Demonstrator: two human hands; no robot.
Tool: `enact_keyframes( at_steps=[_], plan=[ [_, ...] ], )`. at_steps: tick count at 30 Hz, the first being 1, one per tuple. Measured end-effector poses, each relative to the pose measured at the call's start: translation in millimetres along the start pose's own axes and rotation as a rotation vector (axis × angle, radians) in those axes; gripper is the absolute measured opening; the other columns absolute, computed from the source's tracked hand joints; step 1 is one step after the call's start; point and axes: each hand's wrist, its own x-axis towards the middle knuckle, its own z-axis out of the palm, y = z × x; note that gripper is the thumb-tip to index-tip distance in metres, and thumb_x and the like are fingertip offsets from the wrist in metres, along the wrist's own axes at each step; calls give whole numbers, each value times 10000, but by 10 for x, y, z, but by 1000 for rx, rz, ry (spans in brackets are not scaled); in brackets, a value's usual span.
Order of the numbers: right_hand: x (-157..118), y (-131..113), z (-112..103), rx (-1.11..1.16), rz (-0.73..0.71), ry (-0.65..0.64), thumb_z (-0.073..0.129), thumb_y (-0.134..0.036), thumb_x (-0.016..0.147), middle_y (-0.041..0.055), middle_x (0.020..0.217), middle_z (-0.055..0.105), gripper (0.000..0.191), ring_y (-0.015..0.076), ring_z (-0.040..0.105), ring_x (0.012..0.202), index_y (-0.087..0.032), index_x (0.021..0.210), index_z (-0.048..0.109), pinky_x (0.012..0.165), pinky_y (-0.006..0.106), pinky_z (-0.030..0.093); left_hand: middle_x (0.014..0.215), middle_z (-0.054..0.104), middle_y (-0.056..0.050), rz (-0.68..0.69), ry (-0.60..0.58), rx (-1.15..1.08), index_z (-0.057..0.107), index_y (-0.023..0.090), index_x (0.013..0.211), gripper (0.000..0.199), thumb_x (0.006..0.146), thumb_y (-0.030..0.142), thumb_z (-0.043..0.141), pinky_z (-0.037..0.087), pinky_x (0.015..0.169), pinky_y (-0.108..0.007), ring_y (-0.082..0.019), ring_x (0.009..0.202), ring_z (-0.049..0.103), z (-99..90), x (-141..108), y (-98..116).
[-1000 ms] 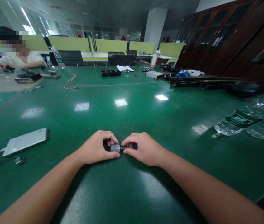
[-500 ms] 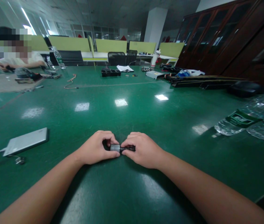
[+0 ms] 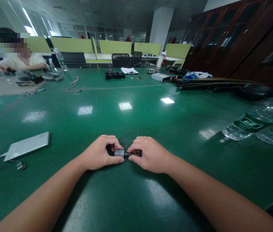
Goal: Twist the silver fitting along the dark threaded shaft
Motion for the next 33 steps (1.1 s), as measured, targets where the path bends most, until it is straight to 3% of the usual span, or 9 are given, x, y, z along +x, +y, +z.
enact_keyframes(
  at_steps=[33],
  plan=[
    [-112, 126, -236, -24, 192, -123, 707, -168, 747, 11, 757, 695, 112, 133, 597, 682, -203, 842, 755, 631, 254, 422, 742, 603, 12, -7, -5, -5, 695, 165, 793, 188, 700, 293, 796, 407, 655, -245, -140, 693, 563, -10, 11, -1]
  ],
)
